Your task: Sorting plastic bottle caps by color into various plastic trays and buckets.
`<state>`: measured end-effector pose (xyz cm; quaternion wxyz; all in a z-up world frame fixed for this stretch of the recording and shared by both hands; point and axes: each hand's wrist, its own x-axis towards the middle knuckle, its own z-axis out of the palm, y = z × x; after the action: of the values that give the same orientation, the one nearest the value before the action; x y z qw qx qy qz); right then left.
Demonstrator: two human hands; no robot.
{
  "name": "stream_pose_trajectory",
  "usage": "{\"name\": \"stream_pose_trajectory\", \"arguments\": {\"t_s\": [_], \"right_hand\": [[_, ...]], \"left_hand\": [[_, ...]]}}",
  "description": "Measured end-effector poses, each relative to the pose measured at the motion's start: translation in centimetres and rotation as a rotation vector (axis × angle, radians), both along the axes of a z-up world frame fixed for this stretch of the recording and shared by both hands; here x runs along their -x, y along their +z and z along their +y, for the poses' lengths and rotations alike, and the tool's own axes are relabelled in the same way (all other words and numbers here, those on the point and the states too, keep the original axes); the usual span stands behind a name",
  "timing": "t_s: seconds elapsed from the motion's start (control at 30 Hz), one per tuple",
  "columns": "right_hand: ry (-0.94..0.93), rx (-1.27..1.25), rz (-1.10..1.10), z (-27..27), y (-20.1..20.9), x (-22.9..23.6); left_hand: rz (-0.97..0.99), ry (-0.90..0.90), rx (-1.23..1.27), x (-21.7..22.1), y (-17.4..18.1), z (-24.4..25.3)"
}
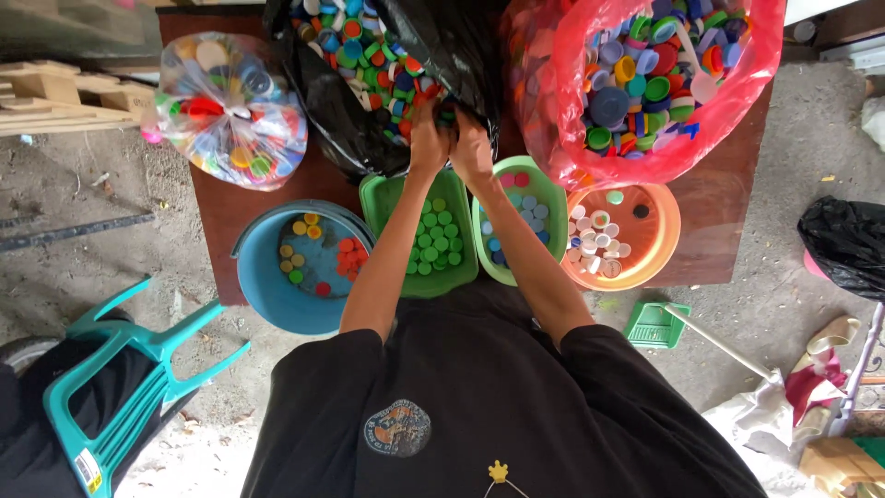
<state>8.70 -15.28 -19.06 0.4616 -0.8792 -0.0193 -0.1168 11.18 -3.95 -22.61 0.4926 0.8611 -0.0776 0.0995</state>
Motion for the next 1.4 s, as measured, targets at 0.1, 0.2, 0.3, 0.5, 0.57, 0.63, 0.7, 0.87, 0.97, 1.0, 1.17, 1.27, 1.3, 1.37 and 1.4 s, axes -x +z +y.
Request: {"name": "stream_pose_trajectory", "arguments": {"t_s": [0.1,0.2,0.3,0.5,0.57,0.63,0.7,0.87,0.97,1.0,1.17,1.27,1.3,1.37,1.4], "right_hand": [[-0.042,0.020,-0.001,0.4,-0.5,-0.8],[-0.053,-0.035,0.017,0.7,-0.6,-0.6],[-0.074,-0.109,0.063,0.8,-1.5,-0.4],[-0.096,-0.283,0.179,1.2,0.2,0.2],[-0.081,-0.397,0.170,1.4,-0.3,0.3],[-0.065,-0.511,0.154,1.4,-1.2,0.4],[-0.032,-0.710,0.162,1.3,-2.5,0.4],[-0.058,-0.808,0.152,1.3,-2.2,1.4],[-0.047,-0.841,0.112,0.9,-1.0,2.0],[-0.034,-0.851,0.095,0.8,-0.5,2.3],[0.010,-0.896,0.092,0.1,4.8,4.0],[0.055,-0.881,0.093,-0.2,6.9,5.4],[0.074,-0.839,0.096,-0.4,7.5,6.1],[0.102,-0.702,0.091,-0.6,10.5,7.1],[0.126,-0.568,0.078,-0.7,11.9,7.6]], "left_hand": [[0.022,-0.017,0.090,-0.9,-0.2,0.1],[0.202,0.013,0.153,-0.8,1.7,0.4],[0.338,0.055,0.248,-0.8,1.7,0.9],[0.321,0.045,0.404,0.2,2.9,1.9],[0.311,0.034,0.405,0.6,3.5,2.1],[0.296,0.020,0.408,0.8,4.2,2.1],[0.288,-0.015,0.453,1.0,4.9,2.0],[0.180,-0.014,0.306,1.8,7.9,2.0],[0.072,-0.026,0.223,2.6,10.5,2.0],[0.045,-0.040,0.204,3.0,11.3,2.0],[0.166,-0.113,0.330,4.4,12.4,2.3],[0.163,-0.166,0.438,5.8,13.8,2.7],[0.143,-0.199,0.487,6.4,14.3,2.8],[0.154,-0.179,0.494,7.4,12.5,3.2],[0.163,-0.169,0.498,8.0,11.4,3.3]]}}
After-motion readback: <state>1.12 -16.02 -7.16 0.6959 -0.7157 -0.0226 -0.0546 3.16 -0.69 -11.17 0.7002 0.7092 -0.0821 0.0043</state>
